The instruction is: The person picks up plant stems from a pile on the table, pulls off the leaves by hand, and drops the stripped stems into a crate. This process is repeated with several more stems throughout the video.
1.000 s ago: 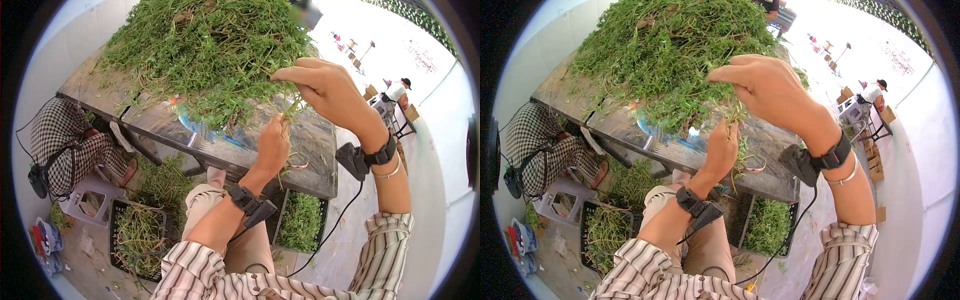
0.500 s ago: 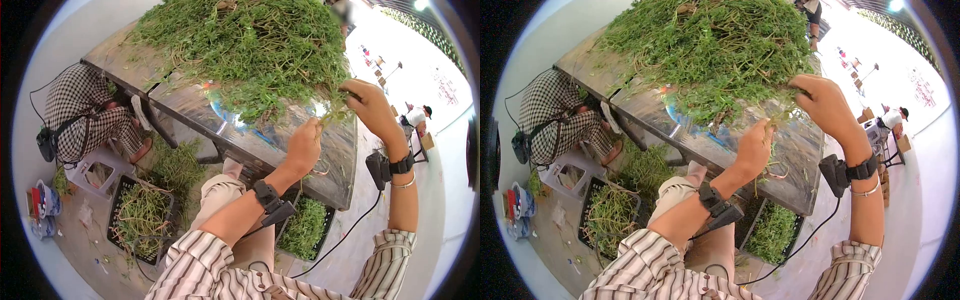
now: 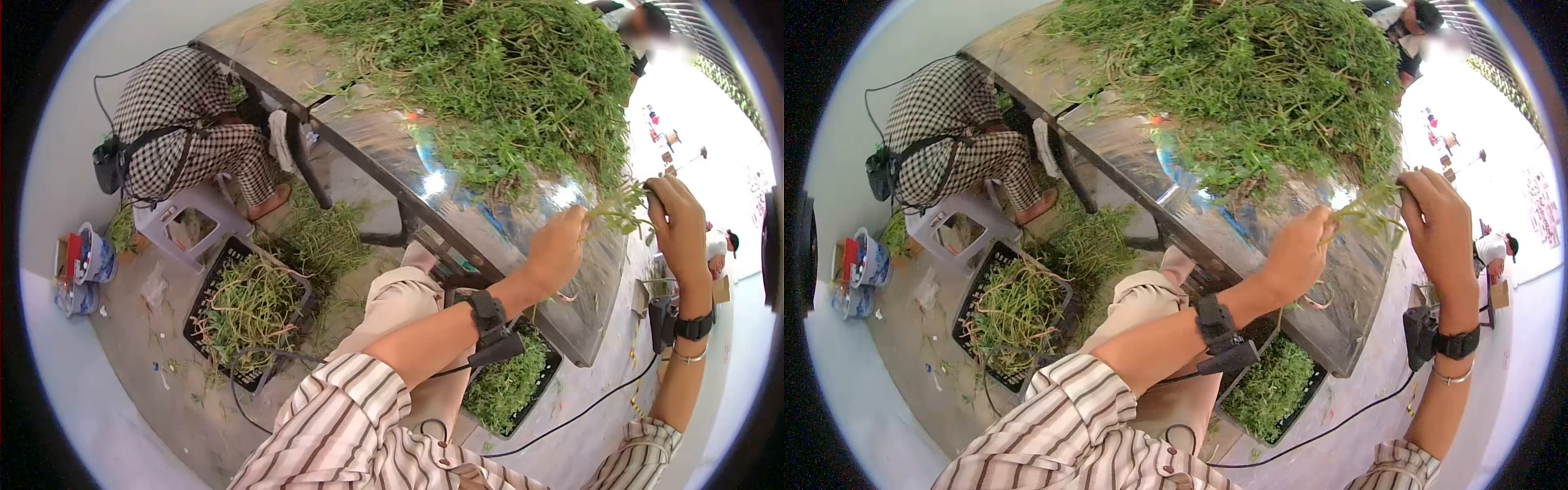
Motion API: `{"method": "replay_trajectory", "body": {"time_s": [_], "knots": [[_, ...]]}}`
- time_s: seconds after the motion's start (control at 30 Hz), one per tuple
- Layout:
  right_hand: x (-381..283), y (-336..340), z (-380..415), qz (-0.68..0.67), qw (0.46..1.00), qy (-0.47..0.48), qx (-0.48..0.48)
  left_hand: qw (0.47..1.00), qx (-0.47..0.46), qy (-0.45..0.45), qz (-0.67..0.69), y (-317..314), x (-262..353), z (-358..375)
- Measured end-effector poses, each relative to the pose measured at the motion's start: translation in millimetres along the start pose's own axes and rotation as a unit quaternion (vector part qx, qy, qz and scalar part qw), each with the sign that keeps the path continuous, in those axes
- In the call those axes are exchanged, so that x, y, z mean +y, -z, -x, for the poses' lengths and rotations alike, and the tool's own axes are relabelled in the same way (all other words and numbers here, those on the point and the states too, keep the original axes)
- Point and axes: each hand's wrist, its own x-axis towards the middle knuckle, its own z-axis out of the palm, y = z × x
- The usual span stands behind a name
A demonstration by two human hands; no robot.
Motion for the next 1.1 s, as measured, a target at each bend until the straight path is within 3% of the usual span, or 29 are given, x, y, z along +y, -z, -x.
{"method": "replay_trajectory", "body": {"time_s": [0.27,0.67,0.77,0.83,0.87,0.9,0.97,1.0,1.03,1.1], "knots": [[8.8,-4.2,1.0,-0.009,0.999,-0.026,0.042,1.0,0.0,0.007,0.027,1.7,5.9,-1.4],[12.5,-1.9,4.6,0.05,0.998,0.001,0.04,1.0,0.009,-0.02,0.022,-1.9,2.6,-1.6],[21.6,-2.7,3.9,0.059,0.998,-0.034,0.009,0.999,0.014,-0.036,0.024,-0.8,4.6,-2.1],[41.6,-5.6,6.5,-0.117,0.964,-0.224,0.082,0.998,0.033,-0.053,0.024,-2.8,0.1,-3.5],[78.1,1.9,3.6,-0.129,0.958,-0.244,0.075,0.998,0.033,-0.006,0.048,-5.7,-7.0,-3.5],[108.8,9.6,4.7,-0.154,0.968,-0.147,0.132,0.996,0.033,0.039,0.072,-6.5,-10.3,-4.6],[117.0,22.3,4.5,-0.167,0.959,-0.143,0.178,0.996,0.059,0.012,0.059,-3.7,-7.1,-7.9],[88.5,21.9,0.4,-0.289,0.885,-0.266,0.248,0.995,0.082,-0.014,0.048,-1.8,-5.7,-8.8],[93.5,23.6,3.9,-0.291,0.885,-0.266,0.247,0.995,0.083,-0.012,0.047,0.7,-4.7,-9.9],[109.4,29.3,13.2,-0.392,0.837,-0.372,0.084,0.996,0.068,0.013,0.063,4.6,-3.6,-11.7]]}}
